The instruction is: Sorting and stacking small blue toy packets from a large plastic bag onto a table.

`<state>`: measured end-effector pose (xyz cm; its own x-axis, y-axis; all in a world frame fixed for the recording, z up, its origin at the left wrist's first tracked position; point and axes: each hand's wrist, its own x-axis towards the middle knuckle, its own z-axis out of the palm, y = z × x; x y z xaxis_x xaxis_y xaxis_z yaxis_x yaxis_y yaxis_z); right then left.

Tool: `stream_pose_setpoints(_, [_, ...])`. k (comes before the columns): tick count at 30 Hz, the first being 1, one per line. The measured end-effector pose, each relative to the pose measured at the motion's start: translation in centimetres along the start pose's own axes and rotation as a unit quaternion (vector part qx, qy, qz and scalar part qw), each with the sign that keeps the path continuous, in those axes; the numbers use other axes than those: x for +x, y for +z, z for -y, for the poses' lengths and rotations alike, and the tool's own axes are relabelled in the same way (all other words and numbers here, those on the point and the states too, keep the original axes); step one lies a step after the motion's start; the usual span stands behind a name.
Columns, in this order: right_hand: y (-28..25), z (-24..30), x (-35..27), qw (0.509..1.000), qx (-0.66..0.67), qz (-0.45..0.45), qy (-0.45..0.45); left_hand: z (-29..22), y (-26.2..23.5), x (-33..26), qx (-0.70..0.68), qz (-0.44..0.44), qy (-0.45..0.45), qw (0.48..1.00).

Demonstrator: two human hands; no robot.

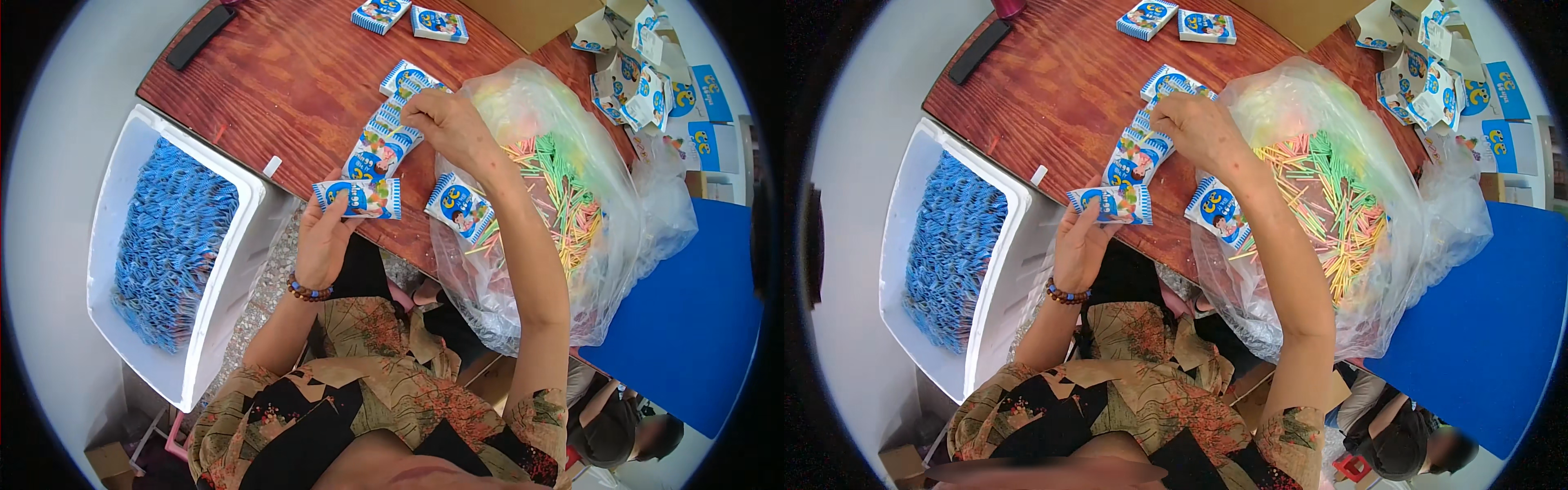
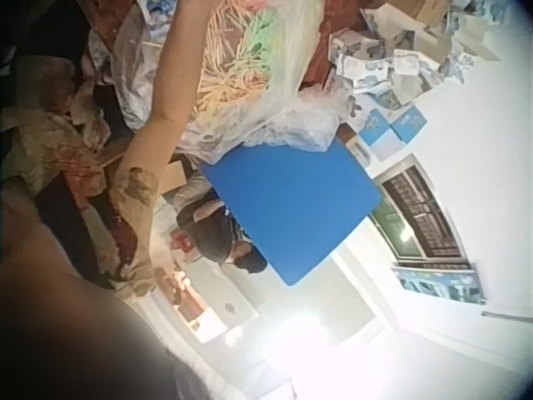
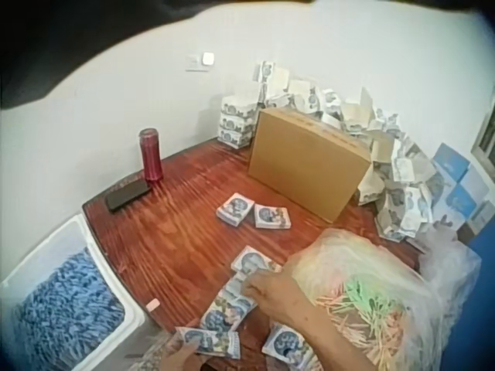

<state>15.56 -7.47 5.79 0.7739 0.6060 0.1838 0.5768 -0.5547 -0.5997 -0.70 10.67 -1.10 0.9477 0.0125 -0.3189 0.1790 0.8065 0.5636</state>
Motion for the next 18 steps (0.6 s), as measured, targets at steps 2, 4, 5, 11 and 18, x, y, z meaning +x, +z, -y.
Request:
stream_pose_setpoints(2, [-0.1, 0.3, 0.1, 0.998, -0.053, -0.042, -0.013, 0.1, 0.0, -0.1, 0.009, 0.009, 0.003, 1.0])
stream_pose_setpoints(4, [0.0, 0.0, 0.0, 0.997, -0.06, -0.05, -0.014, 0.1, 0.3, -0.1, 0.018, 0.02, 0.008, 1.0])
stream_pose_setpoints(5, [0.1, -0.1, 0.0, 0.996, -0.068, -0.057, -0.018, 0.2, 0.5, -0.2, 0.015, 0.008, 0.011, 1.0])
stream_pose_setpoints(11, [0.2, -0.3, -0.4, 0.999, -0.018, -0.031, -0.035, 0.1, 0.6, 0.0, 0.017, -0.002, 0.014, 1.0])
stream_pose_setpoints(18, [0.3, 1.0, -0.8, 0.998, 0.008, -0.037, -0.048, -0.2, 0.7, 0.8, 0.031, -0.01, 0.001, 0.999])
